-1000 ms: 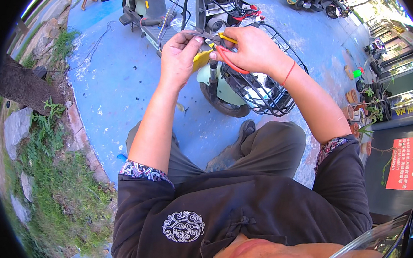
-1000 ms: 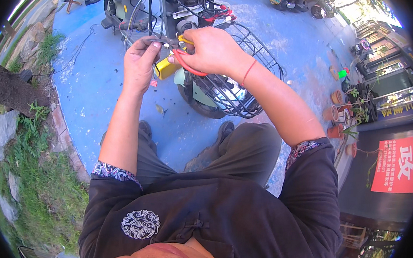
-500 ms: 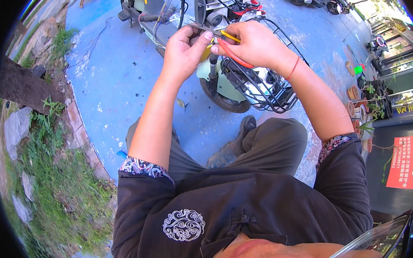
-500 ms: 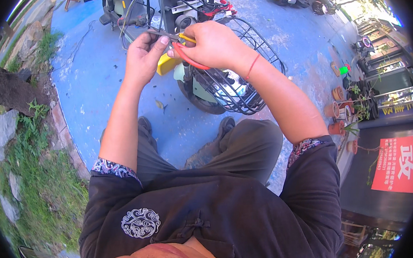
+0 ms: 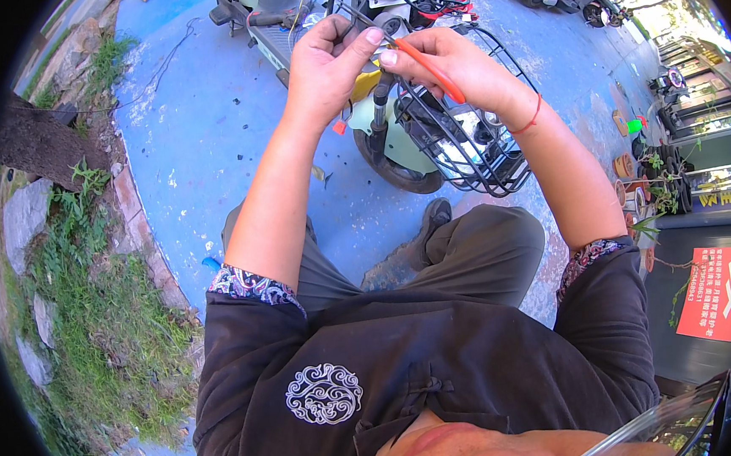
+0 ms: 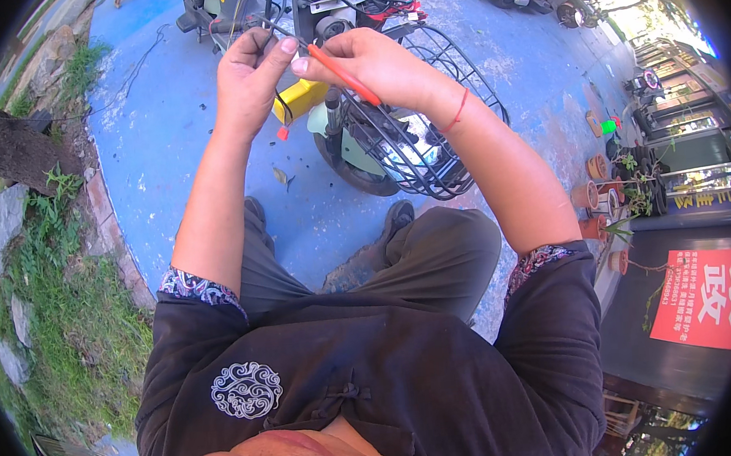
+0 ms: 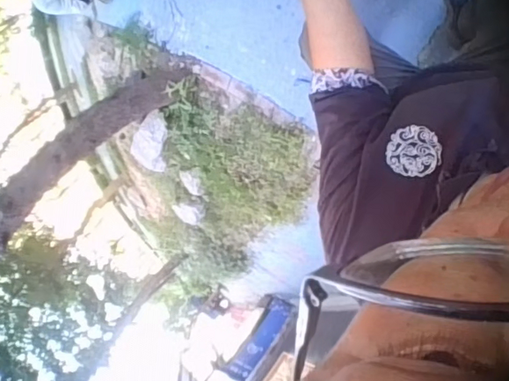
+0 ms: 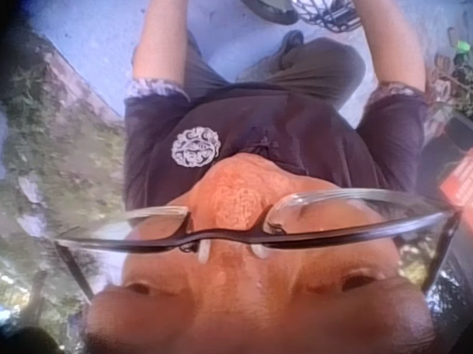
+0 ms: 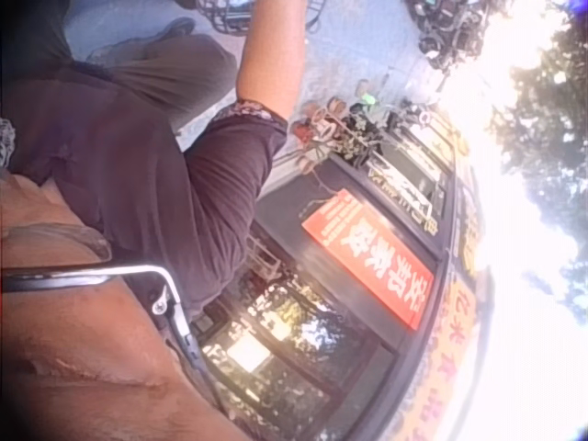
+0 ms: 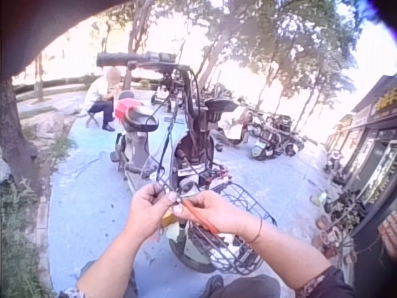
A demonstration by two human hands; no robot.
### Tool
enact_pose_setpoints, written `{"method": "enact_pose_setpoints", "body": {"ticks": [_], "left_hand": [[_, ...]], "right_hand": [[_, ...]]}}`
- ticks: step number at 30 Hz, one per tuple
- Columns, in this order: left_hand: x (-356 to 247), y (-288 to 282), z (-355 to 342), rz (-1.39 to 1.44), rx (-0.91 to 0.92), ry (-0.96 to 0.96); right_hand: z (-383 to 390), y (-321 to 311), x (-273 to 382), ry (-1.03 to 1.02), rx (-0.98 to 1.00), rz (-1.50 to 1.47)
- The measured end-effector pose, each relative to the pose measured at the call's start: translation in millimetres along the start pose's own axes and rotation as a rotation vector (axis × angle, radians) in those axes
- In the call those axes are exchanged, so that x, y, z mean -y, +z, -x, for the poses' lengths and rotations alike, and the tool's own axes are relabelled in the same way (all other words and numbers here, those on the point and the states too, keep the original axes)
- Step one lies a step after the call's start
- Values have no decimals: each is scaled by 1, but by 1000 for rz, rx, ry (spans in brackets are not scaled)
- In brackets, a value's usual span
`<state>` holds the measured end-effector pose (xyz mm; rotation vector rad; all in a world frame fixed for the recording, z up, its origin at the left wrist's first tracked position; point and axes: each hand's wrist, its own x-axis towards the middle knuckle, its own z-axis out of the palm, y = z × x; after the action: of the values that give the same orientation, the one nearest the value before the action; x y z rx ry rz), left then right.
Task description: The person works on the wiring of an electric scooter, stripping insulation from several wires with red-handled pliers and twisting the exposed ends. The person handles multiple wires and tools while seated on a stool in an outdoor repair area.
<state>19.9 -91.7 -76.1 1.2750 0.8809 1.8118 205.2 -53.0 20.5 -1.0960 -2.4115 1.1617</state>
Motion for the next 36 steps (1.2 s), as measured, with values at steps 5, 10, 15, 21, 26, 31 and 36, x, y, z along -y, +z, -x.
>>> {"method": "enact_pose_setpoints", "body": {"ticks": [5,10,15,21,26,31,36], "left_hand": [[4,-7,6,158,73,-36],[-2,-5,8,145,64,-23],[-4,-7,8,28,78,65],[9,-11,1,-125,99,235],[4,-10,-1,-255,27,261],[-7,-9,-2,-230,1,249],[-12,-10,-1,-221,-16,209]], "right_hand": [[8,7,6,-96,-161,464],[12,12,4,-232,-291,626],[13,9,8,-188,-275,695],[14,5,8,-255,-325,781],[15,5,9,-165,-272,628],[13,5,8,-63,-96,177],[11,5,9,-54,-68,127]]}}
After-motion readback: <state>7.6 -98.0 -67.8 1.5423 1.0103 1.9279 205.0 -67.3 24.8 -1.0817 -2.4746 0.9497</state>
